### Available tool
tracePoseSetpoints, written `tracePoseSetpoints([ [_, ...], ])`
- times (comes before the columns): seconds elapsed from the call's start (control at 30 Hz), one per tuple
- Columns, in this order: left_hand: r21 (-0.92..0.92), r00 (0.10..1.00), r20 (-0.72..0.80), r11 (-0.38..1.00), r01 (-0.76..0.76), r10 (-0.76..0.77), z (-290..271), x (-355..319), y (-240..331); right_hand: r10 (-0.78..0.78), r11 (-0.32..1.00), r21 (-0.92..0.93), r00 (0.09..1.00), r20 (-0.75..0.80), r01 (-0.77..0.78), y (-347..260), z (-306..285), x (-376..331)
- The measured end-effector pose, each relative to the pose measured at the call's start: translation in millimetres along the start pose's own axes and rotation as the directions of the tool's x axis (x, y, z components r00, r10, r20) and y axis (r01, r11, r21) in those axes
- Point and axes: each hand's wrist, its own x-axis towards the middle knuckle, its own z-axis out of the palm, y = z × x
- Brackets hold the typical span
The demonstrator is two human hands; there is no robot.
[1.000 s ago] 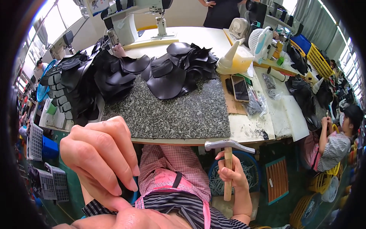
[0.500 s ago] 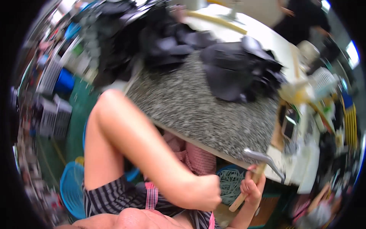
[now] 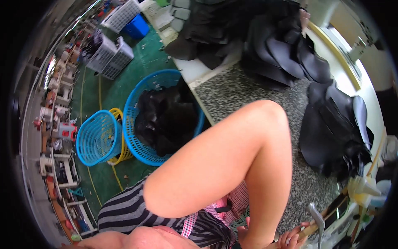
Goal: Hammering and smoothing out the edges of leather shoe upper components on a workbench in a factory setting.
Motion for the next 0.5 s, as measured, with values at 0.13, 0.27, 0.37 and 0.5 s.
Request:
tracePoseSetpoints([
  [0.13, 0.163, 0.914, 0.056, 0.9, -0.405, 0.401, -39, -65, -33, 0.064, 0.991, -0.113, 0.997, -0.031, -0.068, -14, 15, 15],
  [0.27, -0.017, 0.986, -0.11, 0.992, -0.127, 0.124, -73, -95, -99, 0.108, 0.956, -0.282, 0.991, 0.083, -0.081, -37, 53, 58],
  [0.37, -0.031, 0.646, -0.729, 0.953, 0.302, -0.229, -98, -135, -160, -0.057, 0.909, -0.406, 0.993, 0.104, 0.095, -59, 67, 91],
  [0.5, 0.104, 0.395, -0.904, 0.808, 0.58, -0.166, -106, -135, -228, -0.265, 0.787, -0.526, 0.947, 0.183, 0.322, -73, 94, 157],
])
